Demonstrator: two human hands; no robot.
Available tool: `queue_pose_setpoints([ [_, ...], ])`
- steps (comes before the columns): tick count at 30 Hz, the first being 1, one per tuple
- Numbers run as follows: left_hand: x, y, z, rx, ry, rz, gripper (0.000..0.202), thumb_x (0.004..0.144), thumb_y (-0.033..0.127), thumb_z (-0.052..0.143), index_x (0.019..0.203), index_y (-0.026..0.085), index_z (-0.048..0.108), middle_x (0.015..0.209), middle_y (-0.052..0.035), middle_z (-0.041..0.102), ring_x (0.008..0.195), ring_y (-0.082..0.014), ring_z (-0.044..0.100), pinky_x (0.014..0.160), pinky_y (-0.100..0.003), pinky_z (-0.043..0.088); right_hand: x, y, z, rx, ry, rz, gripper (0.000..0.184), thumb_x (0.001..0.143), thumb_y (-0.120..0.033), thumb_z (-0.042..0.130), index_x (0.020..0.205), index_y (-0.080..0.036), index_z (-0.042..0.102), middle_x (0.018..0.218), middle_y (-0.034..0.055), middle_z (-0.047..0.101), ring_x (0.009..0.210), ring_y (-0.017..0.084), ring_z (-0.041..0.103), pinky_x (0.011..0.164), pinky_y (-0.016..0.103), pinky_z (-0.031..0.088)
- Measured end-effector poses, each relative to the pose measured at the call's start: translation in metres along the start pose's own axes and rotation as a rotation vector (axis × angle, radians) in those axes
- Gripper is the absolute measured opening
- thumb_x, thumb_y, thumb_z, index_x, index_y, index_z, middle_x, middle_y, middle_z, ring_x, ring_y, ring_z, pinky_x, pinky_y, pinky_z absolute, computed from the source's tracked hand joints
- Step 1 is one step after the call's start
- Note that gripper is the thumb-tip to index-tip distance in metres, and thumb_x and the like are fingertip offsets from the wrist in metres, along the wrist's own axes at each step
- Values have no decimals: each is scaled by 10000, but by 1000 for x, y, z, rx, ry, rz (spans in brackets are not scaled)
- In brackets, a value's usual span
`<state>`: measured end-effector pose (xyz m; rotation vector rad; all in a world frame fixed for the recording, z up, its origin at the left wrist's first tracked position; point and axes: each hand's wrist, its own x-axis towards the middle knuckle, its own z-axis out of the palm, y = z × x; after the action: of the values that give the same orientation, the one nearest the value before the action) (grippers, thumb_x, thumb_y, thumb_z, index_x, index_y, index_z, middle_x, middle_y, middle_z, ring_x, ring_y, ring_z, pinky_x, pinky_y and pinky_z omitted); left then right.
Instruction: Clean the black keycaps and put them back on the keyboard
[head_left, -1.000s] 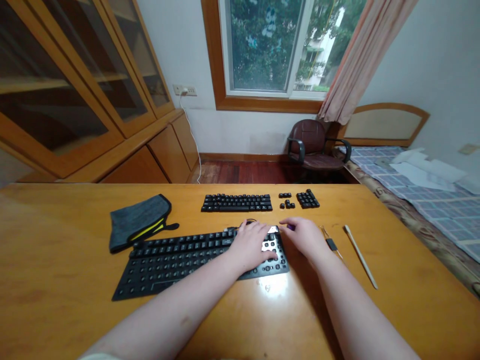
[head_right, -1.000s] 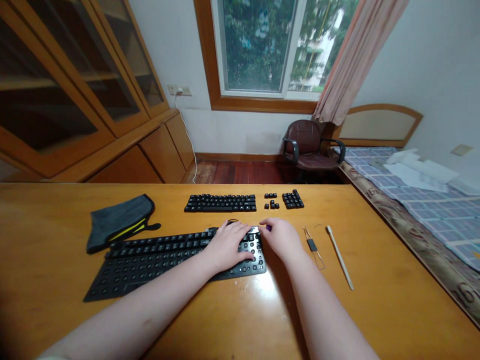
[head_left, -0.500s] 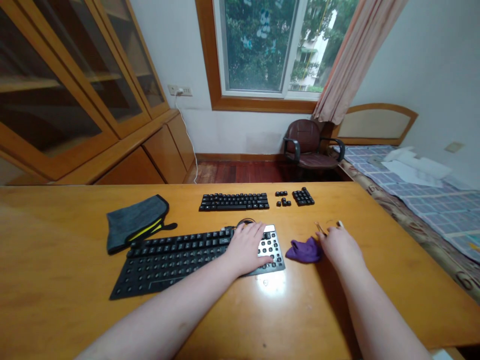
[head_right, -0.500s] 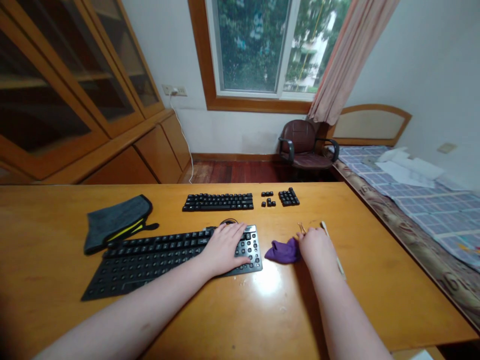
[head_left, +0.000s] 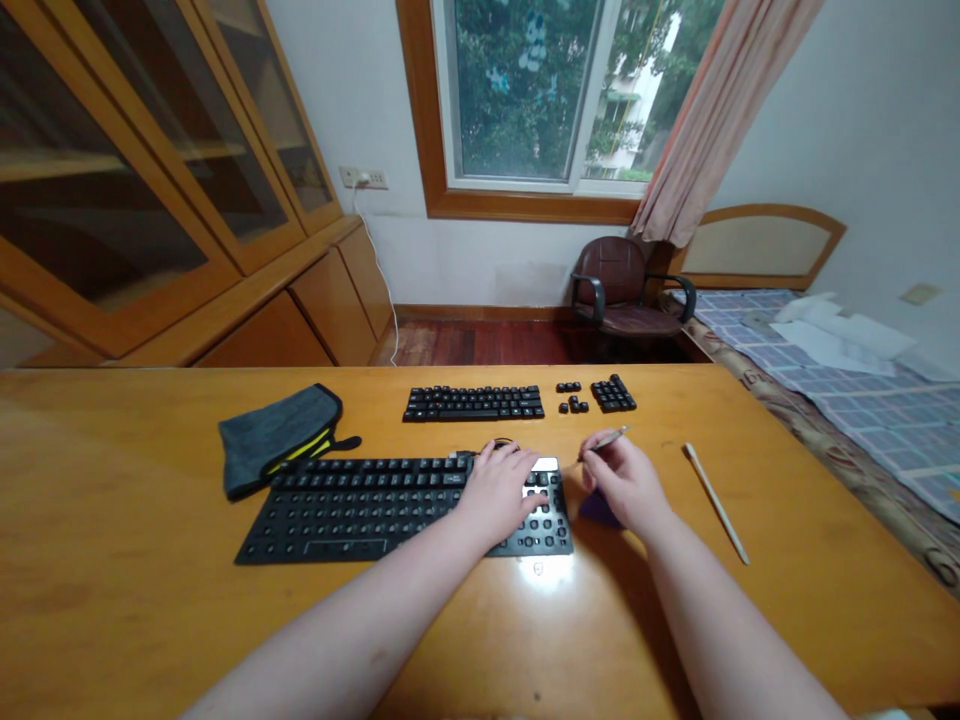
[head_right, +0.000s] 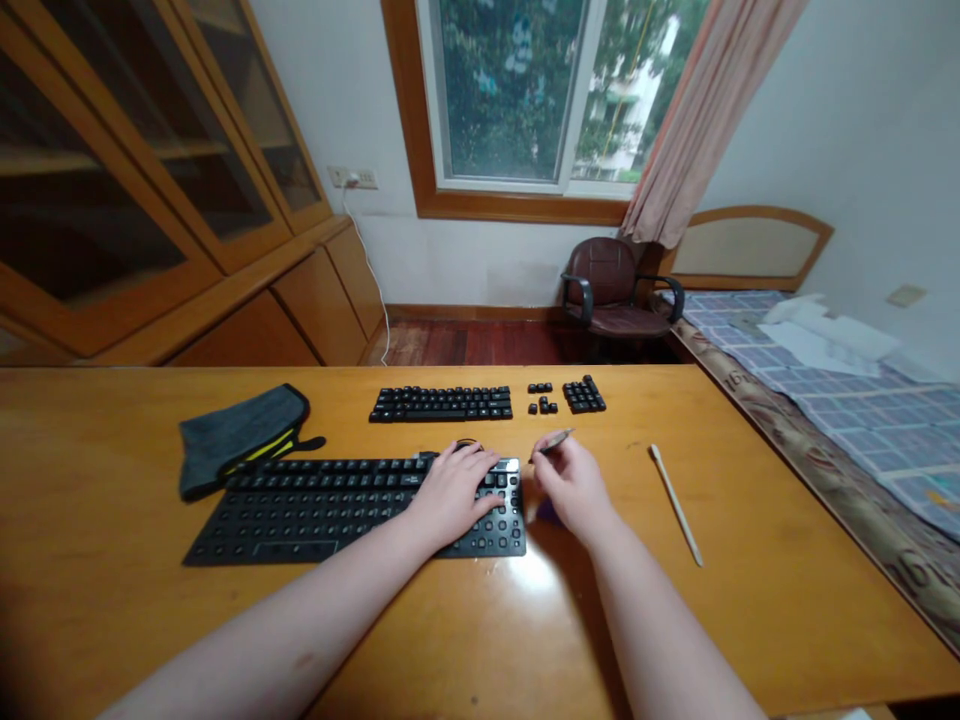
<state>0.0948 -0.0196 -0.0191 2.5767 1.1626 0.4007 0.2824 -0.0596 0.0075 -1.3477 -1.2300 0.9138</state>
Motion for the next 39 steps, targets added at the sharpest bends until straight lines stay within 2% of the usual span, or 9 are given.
queue_pose_setpoints([
  [3,-1,0,1,-14,12,10,516,753,425,595,1212,223,474,1240,-65,547,1186,-236,433,1053,-442,211,-2,15,20,-6,-74,-33,137,782,-331,513,786,-198,480,554,-46,478,448,111,464,459,241,383],
  [6,0,0,1,-22,34,8,511,737,423,613,1191,225,488,1211,-51,568,1148,-232,462,1039,-435,235,-1,22,23,-146,-85,-73,120,806,-315,485,816,-196,494,579,-25,505,501,137,503,508,265,413],
  [11,1,2,2,-26,50,-1,510,723,406,634,1179,227,493,1189,-47,578,1123,-228,474,1025,-426,254,-1,13,21,-451,-61,-208,90,806,-262,470,805,-188,520,726,37,563,645,165,536,614,295,430],
  [15,1,3,1,-36,39,-3,501,733,393,625,1184,215,500,1198,-69,573,1121,-241,476,997,-424,286,0,10,27,-572,-65,-221,85,802,-239,464,803,-182,527,736,43,561,662,168,528,623,297,429],
  [24,3,1,5,-51,74,0,428,766,344,583,1165,202,524,1209,-56,574,1173,-242,441,1048,-448,221,-2,20,27,-464,-230,-293,44,756,-172,490,770,-193,526,775,36,568,701,157,537,618,266,428],
  [29,6,3,5,-88,58,51,385,768,309,587,1142,235,537,1201,-31,584,1155,-212,470,1051,-443,231,0,26,20,-330,-221,-246,70,784,-189,457,782,-187,526,754,25,566,662,145,546,606,259,431],
  [32,6,4,6,-103,61,61,301,774,261,568,1074,243,581,1179,-22,599,1125,-196,498,1038,-432,266,-1,26,23,-385,-250,-230,93,818,-239,451,800,-189,527,741,25,577,657,151,548,604,265,423],
  [36,6,2,10,-123,74,77,292,768,167,533,1044,217,612,1161,-28,615,1116,-178,515,1043,-393,284,-3,27,32,-549,-228,-306,111,815,-282,489,755,-190,503,720,32,572,684,165,547,630,275,418],
  [39,6,1,14,-144,112,106,262,788,189,527,1028,220,627,1130,-27,634,1088,-175,542,1008,-382,336,-4,35,37,-551,-120,-374,131,829,-257,455,716,-194,470,671,26,553,648,157,541,627,273,423],
])
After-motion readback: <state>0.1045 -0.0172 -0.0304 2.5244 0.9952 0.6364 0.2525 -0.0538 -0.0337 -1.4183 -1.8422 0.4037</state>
